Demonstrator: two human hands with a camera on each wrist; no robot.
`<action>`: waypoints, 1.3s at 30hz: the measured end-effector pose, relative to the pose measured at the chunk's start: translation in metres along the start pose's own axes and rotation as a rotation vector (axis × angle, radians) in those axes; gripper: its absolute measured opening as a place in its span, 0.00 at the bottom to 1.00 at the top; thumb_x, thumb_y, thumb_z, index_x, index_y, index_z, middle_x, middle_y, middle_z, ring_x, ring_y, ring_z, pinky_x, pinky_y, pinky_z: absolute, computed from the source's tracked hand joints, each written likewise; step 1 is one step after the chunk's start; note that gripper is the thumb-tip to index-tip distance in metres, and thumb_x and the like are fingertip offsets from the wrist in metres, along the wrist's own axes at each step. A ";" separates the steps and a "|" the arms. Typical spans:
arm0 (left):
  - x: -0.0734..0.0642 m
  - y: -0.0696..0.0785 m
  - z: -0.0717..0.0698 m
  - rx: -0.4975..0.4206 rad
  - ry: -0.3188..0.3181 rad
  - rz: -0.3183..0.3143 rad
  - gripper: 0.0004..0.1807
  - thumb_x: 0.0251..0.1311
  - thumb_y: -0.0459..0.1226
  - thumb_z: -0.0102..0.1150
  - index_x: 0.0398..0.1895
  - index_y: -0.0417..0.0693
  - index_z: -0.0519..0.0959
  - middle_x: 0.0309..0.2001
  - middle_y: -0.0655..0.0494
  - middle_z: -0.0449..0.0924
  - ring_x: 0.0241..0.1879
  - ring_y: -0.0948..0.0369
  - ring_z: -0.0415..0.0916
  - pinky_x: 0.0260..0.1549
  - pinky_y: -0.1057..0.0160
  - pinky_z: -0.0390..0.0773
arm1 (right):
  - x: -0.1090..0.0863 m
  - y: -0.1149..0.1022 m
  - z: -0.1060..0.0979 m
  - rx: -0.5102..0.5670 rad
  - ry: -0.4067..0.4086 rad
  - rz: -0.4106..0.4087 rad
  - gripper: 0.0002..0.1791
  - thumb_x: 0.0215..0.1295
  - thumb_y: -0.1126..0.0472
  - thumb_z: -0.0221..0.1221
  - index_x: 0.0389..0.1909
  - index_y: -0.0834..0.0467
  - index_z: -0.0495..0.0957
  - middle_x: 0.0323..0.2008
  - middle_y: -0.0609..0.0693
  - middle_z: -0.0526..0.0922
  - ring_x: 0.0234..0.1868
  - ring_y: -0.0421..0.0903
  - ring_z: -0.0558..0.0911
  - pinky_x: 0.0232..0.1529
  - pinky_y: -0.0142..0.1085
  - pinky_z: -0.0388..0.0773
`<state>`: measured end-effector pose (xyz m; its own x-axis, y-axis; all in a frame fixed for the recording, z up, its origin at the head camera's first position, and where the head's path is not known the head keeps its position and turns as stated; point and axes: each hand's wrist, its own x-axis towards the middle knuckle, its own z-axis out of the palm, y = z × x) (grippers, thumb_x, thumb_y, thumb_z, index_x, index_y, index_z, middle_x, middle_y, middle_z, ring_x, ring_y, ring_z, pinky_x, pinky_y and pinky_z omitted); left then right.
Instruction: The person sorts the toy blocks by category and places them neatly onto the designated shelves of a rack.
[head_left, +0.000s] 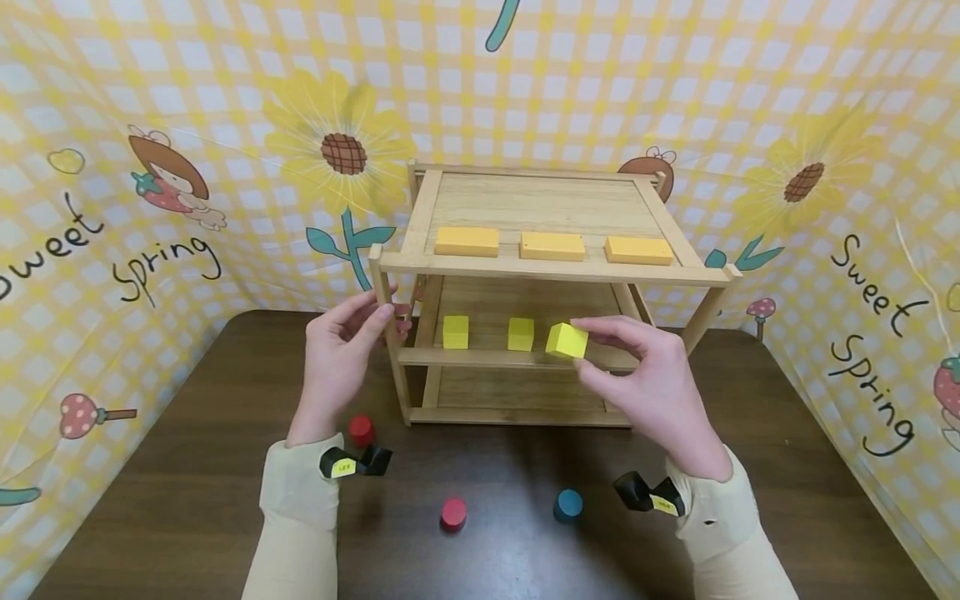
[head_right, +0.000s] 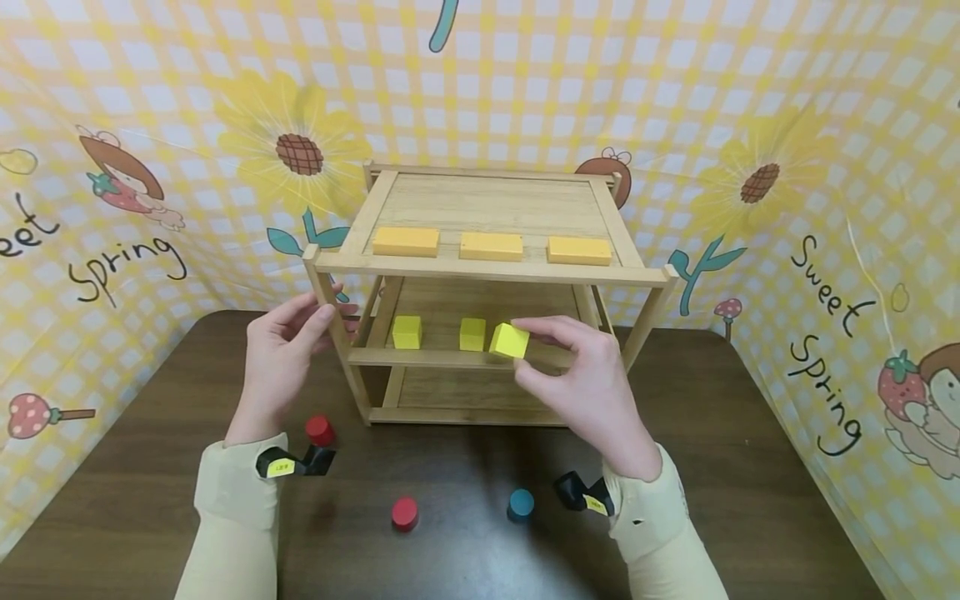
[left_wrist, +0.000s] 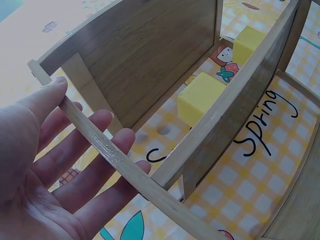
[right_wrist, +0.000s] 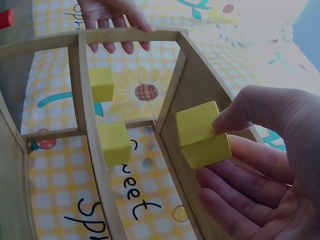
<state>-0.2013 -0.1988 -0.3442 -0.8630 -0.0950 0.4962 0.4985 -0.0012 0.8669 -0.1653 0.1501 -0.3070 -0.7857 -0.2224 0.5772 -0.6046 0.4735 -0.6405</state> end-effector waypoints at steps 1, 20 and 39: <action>0.000 0.000 0.000 0.004 0.001 -0.001 0.18 0.72 0.35 0.61 0.59 0.31 0.80 0.42 0.44 0.88 0.37 0.50 0.87 0.37 0.61 0.86 | 0.000 0.000 -0.001 -0.004 0.004 0.006 0.23 0.54 0.74 0.71 0.51 0.51 0.88 0.47 0.41 0.87 0.48 0.40 0.84 0.53 0.34 0.80; -0.001 0.000 0.000 0.022 0.002 -0.017 0.17 0.72 0.36 0.61 0.59 0.38 0.82 0.44 0.41 0.87 0.37 0.52 0.88 0.37 0.61 0.86 | -0.001 0.008 -0.020 -0.100 0.082 0.064 0.22 0.56 0.70 0.71 0.51 0.47 0.88 0.46 0.42 0.87 0.46 0.37 0.84 0.48 0.33 0.76; -0.001 0.000 0.000 -0.007 0.001 0.004 0.16 0.72 0.33 0.60 0.58 0.36 0.82 0.43 0.40 0.87 0.38 0.46 0.87 0.38 0.59 0.86 | 0.005 0.031 -0.023 -0.094 0.031 0.129 0.20 0.55 0.70 0.70 0.50 0.54 0.88 0.46 0.46 0.87 0.47 0.49 0.86 0.52 0.32 0.76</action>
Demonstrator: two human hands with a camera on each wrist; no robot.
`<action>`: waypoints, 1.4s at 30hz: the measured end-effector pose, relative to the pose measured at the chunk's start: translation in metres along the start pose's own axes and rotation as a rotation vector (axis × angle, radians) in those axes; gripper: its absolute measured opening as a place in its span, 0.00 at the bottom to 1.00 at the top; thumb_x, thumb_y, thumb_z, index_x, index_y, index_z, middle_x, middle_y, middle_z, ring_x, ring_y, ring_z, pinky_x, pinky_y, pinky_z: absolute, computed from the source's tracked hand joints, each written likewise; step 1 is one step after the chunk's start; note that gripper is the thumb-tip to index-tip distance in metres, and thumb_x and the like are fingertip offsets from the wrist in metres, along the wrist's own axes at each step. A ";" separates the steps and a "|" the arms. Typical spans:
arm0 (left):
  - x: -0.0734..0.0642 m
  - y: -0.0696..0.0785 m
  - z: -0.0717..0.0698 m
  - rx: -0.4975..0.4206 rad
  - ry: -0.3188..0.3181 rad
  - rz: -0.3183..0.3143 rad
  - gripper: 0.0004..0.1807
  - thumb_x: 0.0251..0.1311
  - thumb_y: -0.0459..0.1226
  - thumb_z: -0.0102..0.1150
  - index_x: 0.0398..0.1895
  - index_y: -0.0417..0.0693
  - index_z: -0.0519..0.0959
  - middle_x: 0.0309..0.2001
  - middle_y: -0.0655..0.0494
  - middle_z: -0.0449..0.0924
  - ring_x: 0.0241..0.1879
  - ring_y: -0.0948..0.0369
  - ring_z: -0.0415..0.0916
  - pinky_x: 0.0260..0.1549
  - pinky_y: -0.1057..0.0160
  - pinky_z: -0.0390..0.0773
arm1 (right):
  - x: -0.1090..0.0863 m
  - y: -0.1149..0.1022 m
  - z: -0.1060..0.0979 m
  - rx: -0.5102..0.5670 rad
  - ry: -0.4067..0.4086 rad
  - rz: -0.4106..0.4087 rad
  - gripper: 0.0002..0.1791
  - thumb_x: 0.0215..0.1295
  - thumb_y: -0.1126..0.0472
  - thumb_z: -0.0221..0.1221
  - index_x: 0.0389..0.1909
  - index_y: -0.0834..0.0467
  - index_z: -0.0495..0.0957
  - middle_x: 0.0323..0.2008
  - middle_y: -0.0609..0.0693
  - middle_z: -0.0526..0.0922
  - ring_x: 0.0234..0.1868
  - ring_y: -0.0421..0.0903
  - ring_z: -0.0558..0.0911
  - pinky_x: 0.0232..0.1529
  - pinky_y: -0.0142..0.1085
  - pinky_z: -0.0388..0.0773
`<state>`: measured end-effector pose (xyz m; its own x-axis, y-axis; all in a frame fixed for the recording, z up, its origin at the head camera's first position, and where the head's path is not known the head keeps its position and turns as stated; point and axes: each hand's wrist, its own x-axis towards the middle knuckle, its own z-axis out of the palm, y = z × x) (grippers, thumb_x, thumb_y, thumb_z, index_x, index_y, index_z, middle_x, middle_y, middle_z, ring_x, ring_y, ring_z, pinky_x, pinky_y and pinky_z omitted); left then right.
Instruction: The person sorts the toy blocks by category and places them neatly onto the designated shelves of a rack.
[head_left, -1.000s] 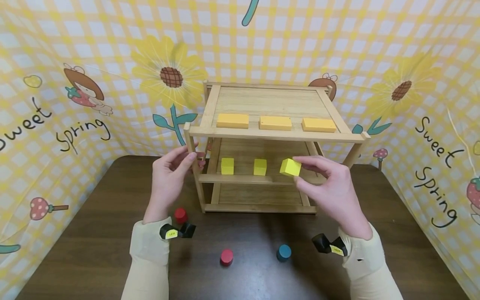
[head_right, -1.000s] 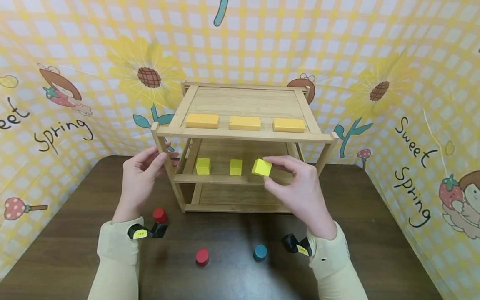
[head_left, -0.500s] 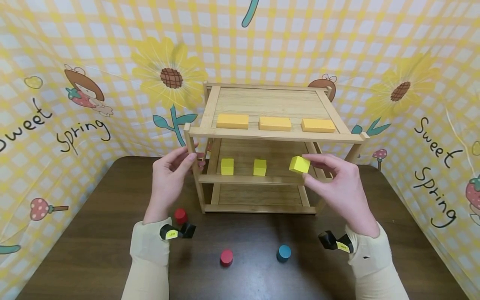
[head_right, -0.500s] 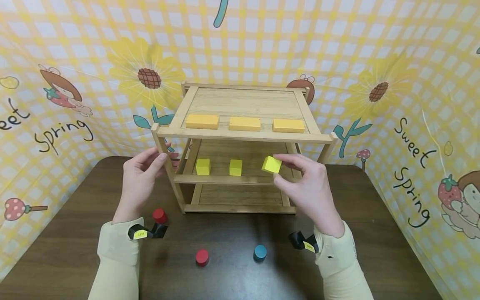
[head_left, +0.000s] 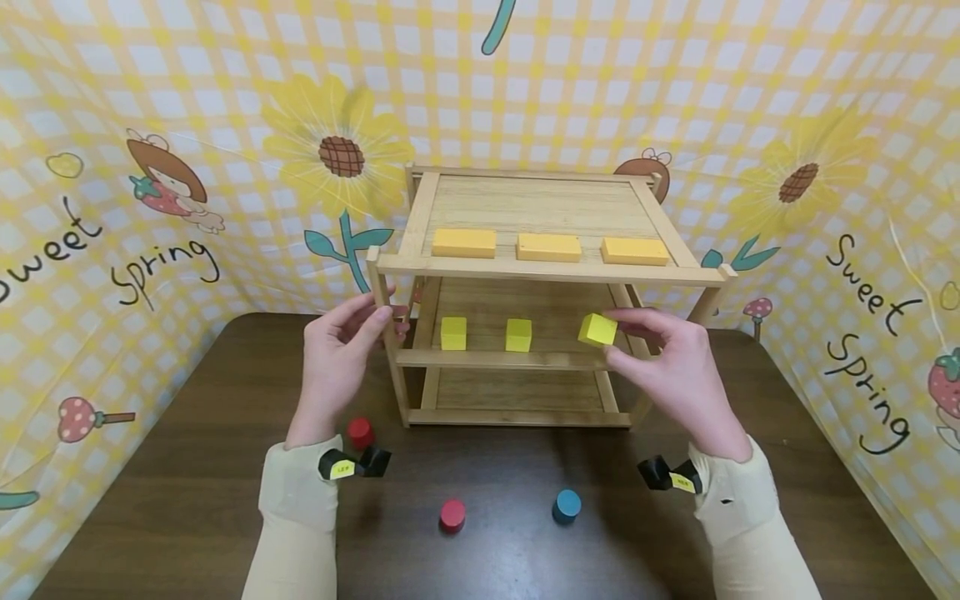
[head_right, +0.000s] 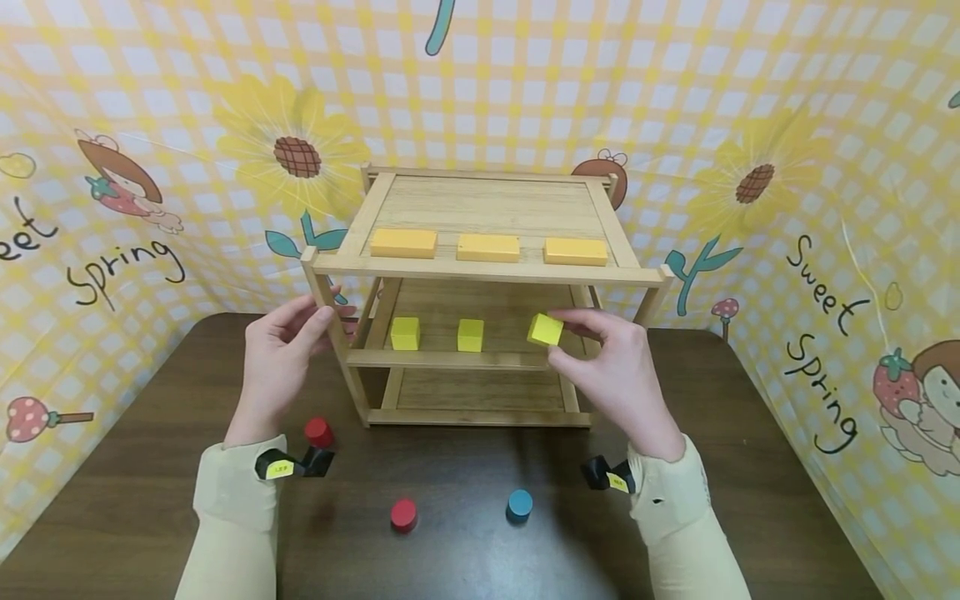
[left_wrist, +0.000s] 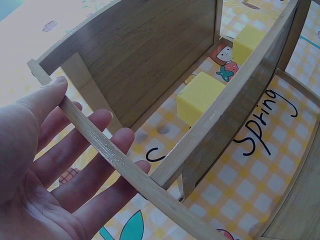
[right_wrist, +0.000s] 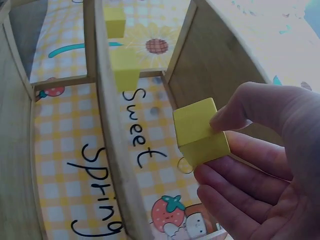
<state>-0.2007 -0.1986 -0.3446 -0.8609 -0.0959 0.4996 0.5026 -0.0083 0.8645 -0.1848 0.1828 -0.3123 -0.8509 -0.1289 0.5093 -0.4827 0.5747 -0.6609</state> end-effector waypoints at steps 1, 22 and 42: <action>0.000 0.000 0.000 -0.003 0.000 -0.001 0.16 0.72 0.33 0.60 0.58 0.35 0.82 0.43 0.40 0.87 0.38 0.45 0.87 0.37 0.59 0.86 | 0.001 0.001 0.001 0.003 -0.008 0.005 0.20 0.55 0.70 0.70 0.50 0.54 0.88 0.46 0.46 0.87 0.48 0.48 0.86 0.53 0.32 0.76; -0.001 0.000 0.001 0.030 0.021 -0.005 0.15 0.71 0.36 0.62 0.57 0.39 0.83 0.42 0.43 0.88 0.36 0.51 0.87 0.36 0.62 0.86 | 0.012 0.019 0.008 -0.033 -0.109 -0.012 0.20 0.54 0.70 0.68 0.50 0.57 0.87 0.44 0.48 0.88 0.47 0.46 0.86 0.53 0.46 0.80; -0.001 0.000 0.000 0.037 0.011 -0.002 0.17 0.72 0.35 0.61 0.58 0.36 0.82 0.43 0.45 0.88 0.37 0.51 0.88 0.36 0.63 0.86 | 0.017 0.023 0.011 -0.088 -0.225 0.066 0.19 0.63 0.63 0.61 0.55 0.54 0.85 0.52 0.49 0.85 0.50 0.47 0.85 0.48 0.47 0.81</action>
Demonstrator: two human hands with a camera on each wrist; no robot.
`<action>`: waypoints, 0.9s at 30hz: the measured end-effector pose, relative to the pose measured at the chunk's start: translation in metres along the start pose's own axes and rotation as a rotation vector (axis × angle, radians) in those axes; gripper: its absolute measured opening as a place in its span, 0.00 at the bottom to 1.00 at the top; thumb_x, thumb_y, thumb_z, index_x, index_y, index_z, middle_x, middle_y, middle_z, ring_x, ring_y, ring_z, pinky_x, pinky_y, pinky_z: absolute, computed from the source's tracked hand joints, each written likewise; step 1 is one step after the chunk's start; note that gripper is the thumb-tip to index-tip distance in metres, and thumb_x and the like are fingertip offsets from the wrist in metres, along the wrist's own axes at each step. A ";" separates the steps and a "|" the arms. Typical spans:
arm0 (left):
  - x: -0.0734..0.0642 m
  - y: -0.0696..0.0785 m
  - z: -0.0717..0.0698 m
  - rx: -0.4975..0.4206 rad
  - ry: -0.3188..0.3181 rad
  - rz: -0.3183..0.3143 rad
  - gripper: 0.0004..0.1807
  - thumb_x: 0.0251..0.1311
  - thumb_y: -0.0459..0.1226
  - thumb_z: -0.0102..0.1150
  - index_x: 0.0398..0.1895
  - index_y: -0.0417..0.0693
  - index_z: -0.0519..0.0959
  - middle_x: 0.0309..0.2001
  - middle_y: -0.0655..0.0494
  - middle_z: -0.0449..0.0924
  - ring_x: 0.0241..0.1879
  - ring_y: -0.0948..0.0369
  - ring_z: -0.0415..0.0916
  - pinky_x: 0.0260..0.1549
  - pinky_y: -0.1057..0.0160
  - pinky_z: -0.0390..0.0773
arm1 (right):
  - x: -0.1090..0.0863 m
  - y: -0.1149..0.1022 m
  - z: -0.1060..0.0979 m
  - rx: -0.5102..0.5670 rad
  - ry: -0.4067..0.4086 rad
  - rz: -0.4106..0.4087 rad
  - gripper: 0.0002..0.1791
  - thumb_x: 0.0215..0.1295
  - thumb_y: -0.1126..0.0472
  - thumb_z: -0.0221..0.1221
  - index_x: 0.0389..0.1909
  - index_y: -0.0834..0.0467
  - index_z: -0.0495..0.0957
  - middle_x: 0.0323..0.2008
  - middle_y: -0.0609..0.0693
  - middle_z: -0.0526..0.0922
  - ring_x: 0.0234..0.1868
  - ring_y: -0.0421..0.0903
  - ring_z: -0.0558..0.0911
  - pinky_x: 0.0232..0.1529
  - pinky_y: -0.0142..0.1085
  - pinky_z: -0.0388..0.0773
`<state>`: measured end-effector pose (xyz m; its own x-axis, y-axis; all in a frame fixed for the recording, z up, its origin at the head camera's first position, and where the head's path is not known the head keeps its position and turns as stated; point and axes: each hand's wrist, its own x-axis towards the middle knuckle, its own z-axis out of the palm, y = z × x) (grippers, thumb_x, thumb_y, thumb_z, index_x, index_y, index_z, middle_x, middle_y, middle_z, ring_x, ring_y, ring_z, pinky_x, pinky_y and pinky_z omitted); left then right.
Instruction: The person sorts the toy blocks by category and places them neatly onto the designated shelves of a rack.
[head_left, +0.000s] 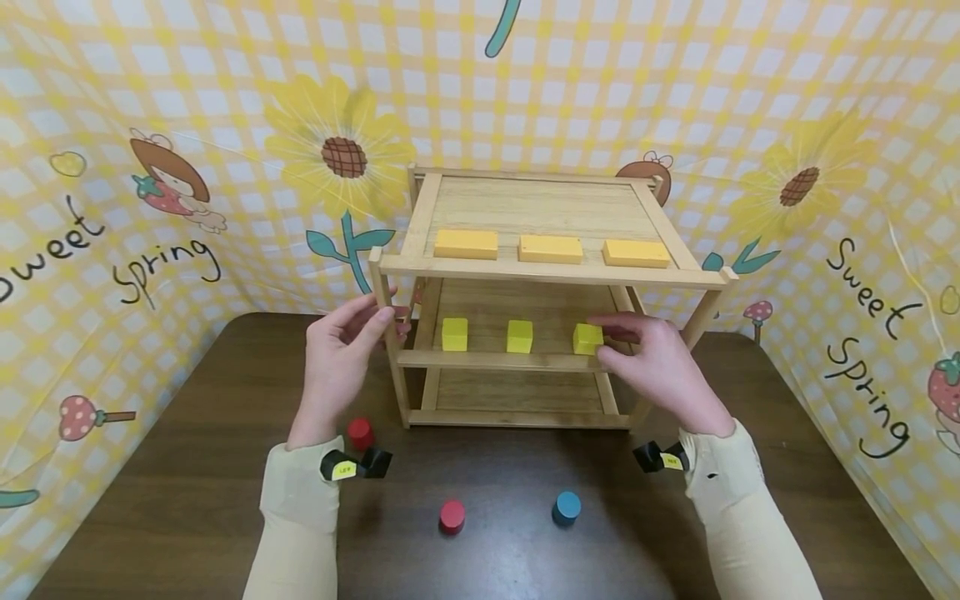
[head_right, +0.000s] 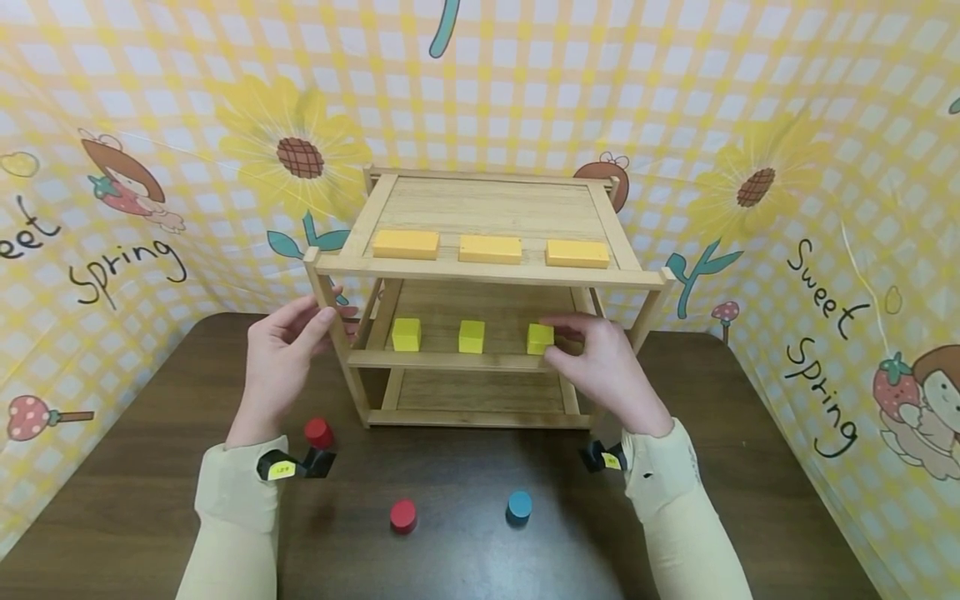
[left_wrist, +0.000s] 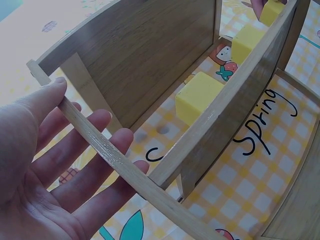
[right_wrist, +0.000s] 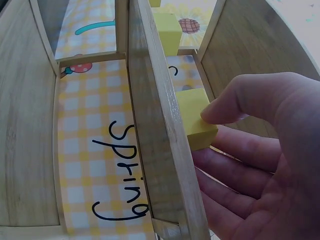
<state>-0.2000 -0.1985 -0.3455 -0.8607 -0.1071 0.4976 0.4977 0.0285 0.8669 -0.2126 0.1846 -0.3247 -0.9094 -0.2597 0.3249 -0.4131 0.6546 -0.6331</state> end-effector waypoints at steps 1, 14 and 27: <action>0.000 0.000 0.000 -0.001 -0.002 -0.003 0.16 0.72 0.36 0.61 0.58 0.37 0.82 0.43 0.45 0.88 0.37 0.51 0.88 0.36 0.63 0.86 | 0.000 0.000 0.000 -0.002 -0.008 0.005 0.19 0.63 0.63 0.61 0.56 0.54 0.85 0.53 0.49 0.85 0.50 0.48 0.85 0.48 0.47 0.81; 0.000 -0.002 0.002 -0.103 -0.019 0.024 0.16 0.71 0.31 0.60 0.58 0.33 0.81 0.43 0.43 0.87 0.37 0.52 0.88 0.41 0.56 0.86 | 0.002 -0.001 0.001 0.029 -0.033 0.018 0.20 0.66 0.64 0.58 0.58 0.57 0.83 0.54 0.53 0.84 0.52 0.50 0.84 0.51 0.49 0.80; 0.000 0.000 0.001 -0.056 -0.002 0.011 0.17 0.71 0.33 0.62 0.58 0.32 0.81 0.42 0.41 0.87 0.36 0.53 0.87 0.37 0.61 0.86 | -0.009 -0.015 -0.009 -0.007 0.093 -0.081 0.21 0.65 0.64 0.61 0.59 0.50 0.83 0.58 0.48 0.82 0.61 0.51 0.79 0.63 0.54 0.71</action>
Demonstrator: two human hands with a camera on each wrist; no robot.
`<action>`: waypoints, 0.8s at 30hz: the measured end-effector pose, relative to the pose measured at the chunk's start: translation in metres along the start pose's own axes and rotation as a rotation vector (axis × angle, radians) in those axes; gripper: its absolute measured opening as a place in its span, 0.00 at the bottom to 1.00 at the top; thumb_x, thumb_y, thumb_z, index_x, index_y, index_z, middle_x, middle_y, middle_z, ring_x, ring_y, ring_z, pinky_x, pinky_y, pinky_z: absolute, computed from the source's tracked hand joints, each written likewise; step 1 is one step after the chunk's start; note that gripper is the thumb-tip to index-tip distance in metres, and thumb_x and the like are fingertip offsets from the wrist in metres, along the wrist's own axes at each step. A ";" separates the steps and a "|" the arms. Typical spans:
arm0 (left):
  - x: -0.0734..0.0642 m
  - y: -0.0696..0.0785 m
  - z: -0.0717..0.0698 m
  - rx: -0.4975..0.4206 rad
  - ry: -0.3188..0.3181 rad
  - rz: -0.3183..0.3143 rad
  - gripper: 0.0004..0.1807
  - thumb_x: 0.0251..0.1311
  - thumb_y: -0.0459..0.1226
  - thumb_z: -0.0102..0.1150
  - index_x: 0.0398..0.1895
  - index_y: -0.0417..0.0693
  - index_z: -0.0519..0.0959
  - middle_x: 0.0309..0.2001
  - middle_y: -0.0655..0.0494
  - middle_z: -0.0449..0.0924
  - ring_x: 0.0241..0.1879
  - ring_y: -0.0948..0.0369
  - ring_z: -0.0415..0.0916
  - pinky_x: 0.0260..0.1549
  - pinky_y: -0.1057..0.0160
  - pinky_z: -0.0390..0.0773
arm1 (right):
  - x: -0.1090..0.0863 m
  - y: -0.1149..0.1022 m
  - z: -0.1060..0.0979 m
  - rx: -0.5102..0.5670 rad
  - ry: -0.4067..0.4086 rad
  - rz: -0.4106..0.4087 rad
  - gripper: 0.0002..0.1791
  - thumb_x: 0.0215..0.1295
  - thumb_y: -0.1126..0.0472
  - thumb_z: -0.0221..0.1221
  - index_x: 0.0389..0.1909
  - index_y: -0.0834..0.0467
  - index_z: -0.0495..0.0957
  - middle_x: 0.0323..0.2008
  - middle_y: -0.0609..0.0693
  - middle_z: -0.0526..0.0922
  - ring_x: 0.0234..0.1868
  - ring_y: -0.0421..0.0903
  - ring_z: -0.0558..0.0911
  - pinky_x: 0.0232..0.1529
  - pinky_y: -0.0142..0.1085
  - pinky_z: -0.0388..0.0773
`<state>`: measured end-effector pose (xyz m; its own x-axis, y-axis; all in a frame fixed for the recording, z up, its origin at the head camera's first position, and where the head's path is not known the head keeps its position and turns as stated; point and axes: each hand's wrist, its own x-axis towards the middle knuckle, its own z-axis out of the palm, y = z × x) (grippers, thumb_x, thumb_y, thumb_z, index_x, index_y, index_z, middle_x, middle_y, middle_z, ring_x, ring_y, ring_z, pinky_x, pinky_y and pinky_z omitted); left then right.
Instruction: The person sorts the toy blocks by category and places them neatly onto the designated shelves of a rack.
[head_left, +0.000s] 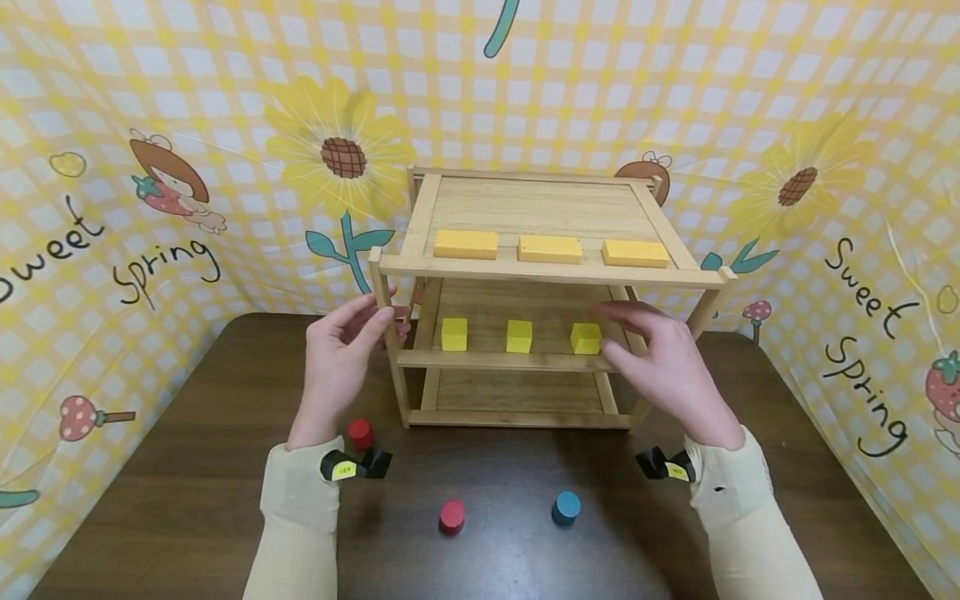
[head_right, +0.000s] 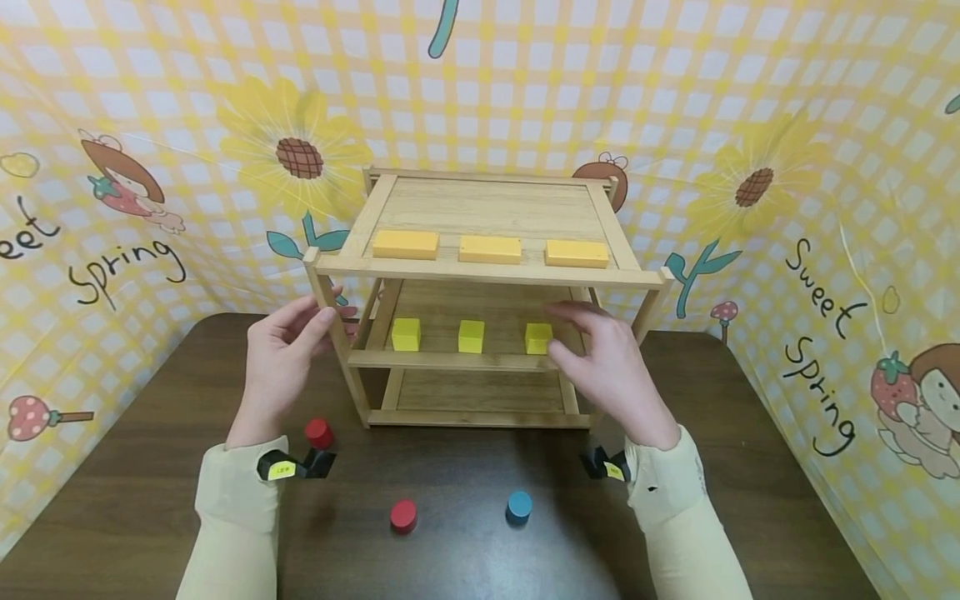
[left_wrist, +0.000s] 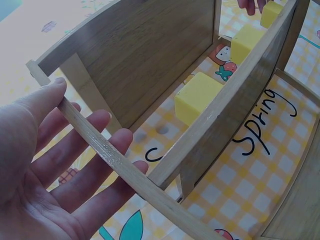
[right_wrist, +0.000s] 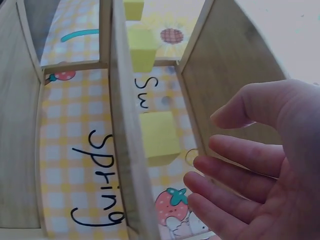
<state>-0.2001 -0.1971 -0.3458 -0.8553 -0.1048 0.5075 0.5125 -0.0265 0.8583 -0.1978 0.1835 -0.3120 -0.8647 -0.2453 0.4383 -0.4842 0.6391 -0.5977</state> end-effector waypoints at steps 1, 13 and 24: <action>0.000 0.000 0.000 -0.004 0.001 -0.001 0.17 0.71 0.33 0.62 0.58 0.31 0.80 0.42 0.40 0.87 0.36 0.51 0.87 0.37 0.60 0.86 | -0.001 -0.002 -0.001 -0.004 0.007 -0.010 0.21 0.65 0.64 0.62 0.59 0.50 0.83 0.58 0.48 0.82 0.61 0.50 0.79 0.63 0.54 0.71; 0.000 0.001 0.000 0.007 0.005 -0.003 0.17 0.71 0.34 0.62 0.58 0.33 0.81 0.45 0.27 0.82 0.36 0.53 0.88 0.37 0.61 0.86 | -0.019 -0.013 -0.007 -0.034 0.109 -0.129 0.20 0.64 0.63 0.69 0.58 0.52 0.84 0.52 0.47 0.85 0.54 0.48 0.82 0.52 0.50 0.77; 0.000 0.000 0.000 0.013 0.001 -0.001 0.17 0.71 0.34 0.62 0.58 0.34 0.82 0.45 0.28 0.83 0.36 0.55 0.88 0.36 0.61 0.86 | -0.038 -0.022 -0.014 -0.080 0.131 -0.168 0.25 0.63 0.64 0.71 0.61 0.47 0.82 0.54 0.42 0.84 0.55 0.43 0.82 0.54 0.32 0.74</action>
<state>-0.1996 -0.1971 -0.3457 -0.8557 -0.1058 0.5065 0.5105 -0.0134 0.8598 -0.1526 0.1887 -0.3065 -0.7458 -0.2596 0.6135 -0.6030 0.6546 -0.4560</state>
